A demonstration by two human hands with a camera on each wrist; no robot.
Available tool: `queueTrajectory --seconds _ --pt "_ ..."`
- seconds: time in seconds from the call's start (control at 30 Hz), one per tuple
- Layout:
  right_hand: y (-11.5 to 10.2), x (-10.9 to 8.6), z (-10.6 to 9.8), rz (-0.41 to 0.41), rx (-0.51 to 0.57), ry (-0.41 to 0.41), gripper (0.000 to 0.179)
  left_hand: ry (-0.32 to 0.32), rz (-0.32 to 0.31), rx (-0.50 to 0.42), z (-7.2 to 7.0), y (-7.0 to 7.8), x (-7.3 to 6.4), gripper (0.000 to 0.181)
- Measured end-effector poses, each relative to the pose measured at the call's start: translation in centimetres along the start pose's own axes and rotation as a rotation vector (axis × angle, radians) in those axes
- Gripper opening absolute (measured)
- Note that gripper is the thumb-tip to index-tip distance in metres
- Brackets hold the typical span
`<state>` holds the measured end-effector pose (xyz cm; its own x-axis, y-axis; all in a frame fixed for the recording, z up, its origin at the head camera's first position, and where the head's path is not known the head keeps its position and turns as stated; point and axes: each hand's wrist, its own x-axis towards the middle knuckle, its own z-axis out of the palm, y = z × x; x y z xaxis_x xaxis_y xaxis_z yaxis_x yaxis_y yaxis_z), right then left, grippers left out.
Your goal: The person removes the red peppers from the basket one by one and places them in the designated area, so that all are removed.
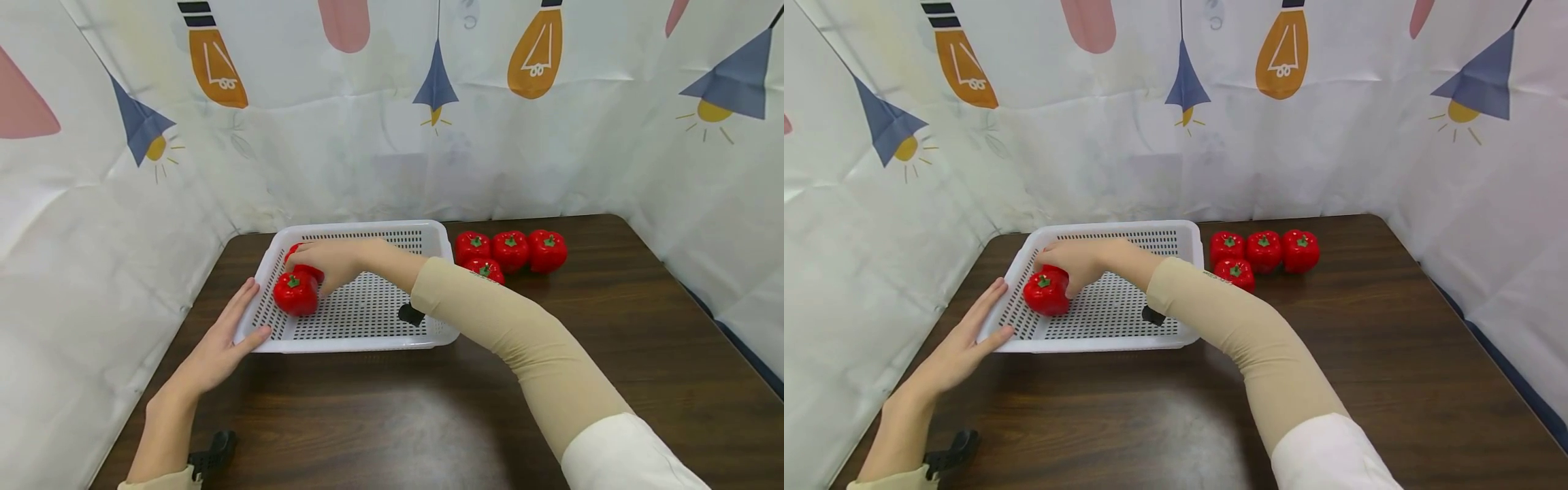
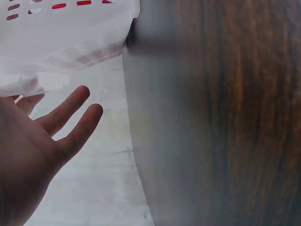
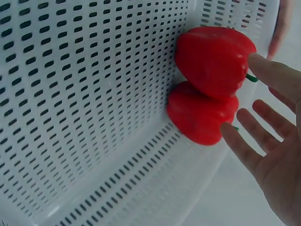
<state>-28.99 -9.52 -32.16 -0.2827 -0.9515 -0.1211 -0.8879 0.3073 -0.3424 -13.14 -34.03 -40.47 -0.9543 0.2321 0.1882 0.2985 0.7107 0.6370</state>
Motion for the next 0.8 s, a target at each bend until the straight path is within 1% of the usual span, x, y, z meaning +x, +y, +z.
queueTrajectory --seconds 0.1,0.23,0.33,0.5,0.67,0.73,0.8 --pt "0.1 0.6 0.4 0.021 0.021 0.002 0.077 0.002 0.008 -0.007 0.0 -0.1 0.0 0.084" --pt "0.3 1.1 0.9 0.047 0.069 0.005 0.081 -0.004 -0.001 -0.01 -0.1 -0.1 0.0 0.084" --pt "0.3 1.5 1.1 0.059 0.079 0.002 0.081 -0.008 -0.012 -0.003 -0.1 0.0 0.0 0.084" --pt "0.2 2.1 1.4 0.084 0.049 -0.023 0.079 -0.009 -0.011 0.002 -0.2 0.0 0.0 0.084" --pt "0.2 2.6 1.9 0.094 0.091 -0.063 0.078 -0.007 -0.009 -0.002 -0.2 0.0 0.0 0.084" --pt "0.2 2.6 2.0 0.095 0.114 -0.067 0.077 -0.009 -0.009 -0.003 -0.2 0.0 0.0 0.084" --pt "0.2 2.7 2.2 0.1 0.114 -0.058 0.077 -0.011 -0.011 -0.011 -0.1 0.0 0.1 0.084"
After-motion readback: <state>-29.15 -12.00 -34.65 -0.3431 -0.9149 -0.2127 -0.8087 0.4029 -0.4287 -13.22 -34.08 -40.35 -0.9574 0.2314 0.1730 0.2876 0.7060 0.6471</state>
